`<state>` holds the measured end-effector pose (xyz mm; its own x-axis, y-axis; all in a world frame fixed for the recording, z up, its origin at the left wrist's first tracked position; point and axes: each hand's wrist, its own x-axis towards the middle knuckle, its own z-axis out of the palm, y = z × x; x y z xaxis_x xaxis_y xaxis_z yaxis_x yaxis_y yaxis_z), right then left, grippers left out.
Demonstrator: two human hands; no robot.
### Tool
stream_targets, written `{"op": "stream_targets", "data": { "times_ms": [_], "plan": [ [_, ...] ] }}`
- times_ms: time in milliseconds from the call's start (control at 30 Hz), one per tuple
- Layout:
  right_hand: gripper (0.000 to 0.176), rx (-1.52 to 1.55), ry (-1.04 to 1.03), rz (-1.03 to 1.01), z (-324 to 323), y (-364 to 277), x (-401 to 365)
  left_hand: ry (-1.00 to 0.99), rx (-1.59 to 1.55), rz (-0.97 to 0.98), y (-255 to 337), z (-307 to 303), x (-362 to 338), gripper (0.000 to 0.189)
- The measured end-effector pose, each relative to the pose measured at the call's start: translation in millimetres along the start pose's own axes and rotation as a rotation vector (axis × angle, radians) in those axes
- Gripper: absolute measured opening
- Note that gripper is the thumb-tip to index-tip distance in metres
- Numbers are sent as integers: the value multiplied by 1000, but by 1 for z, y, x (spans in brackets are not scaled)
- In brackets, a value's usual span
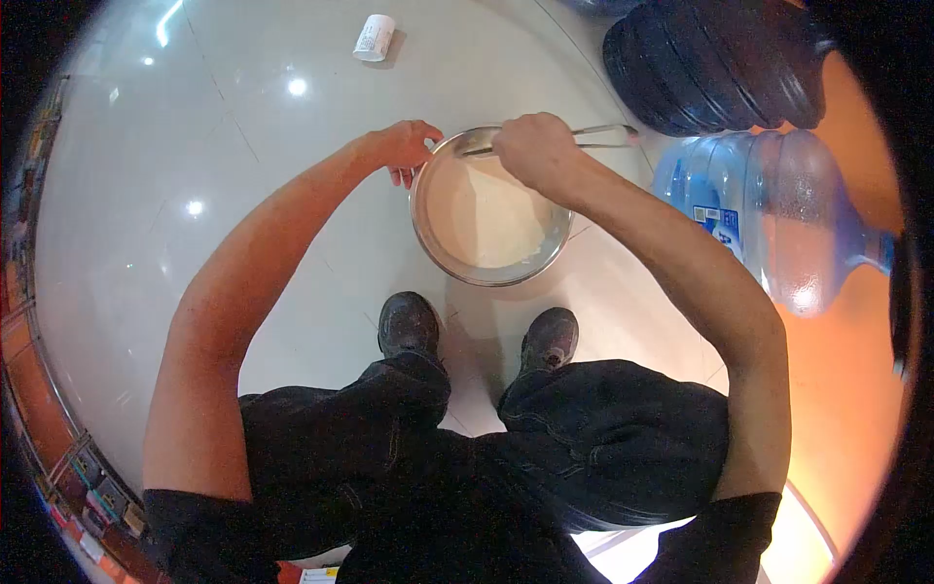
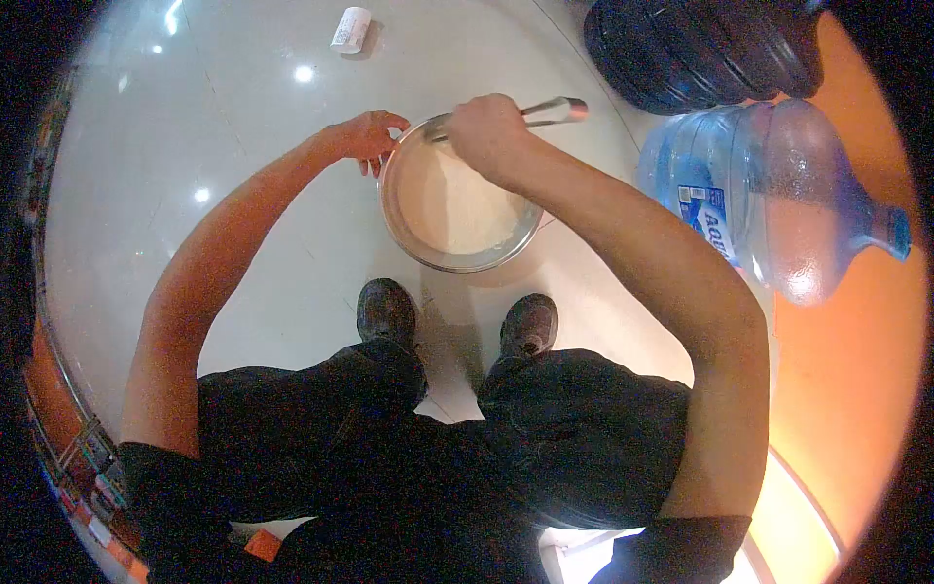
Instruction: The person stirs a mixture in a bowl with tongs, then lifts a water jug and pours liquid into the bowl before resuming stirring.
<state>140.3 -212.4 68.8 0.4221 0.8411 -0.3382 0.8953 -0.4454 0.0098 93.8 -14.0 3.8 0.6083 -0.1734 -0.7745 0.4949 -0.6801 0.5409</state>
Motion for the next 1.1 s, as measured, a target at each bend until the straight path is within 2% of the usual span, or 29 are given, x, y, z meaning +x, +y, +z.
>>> {"op": "stream_targets", "data": {
  "times_ms": [67, 200, 600, 900, 1100],
  "plan": [
    [16, -59, -89, -89, -14, -10, 4, 1, 10, 6, -1, 0, 1, 43],
    [16, -106, -37, -67, -8, -5, 13, -3, 11, 36, -3, 0, 1, 45],
    [19, -83, -125, 144, 11, 21, -42, 6, 21, -9, 1, 1, 0, 42],
    [17, -2, -312, 166, 16, 4, -78, -19, 41, -32, 2, 0, 1, 48],
    [17, 145, -513, 178, 23, 7, -79, -22, 16, -46, 2, 0, 2, 51]
  ]
}}
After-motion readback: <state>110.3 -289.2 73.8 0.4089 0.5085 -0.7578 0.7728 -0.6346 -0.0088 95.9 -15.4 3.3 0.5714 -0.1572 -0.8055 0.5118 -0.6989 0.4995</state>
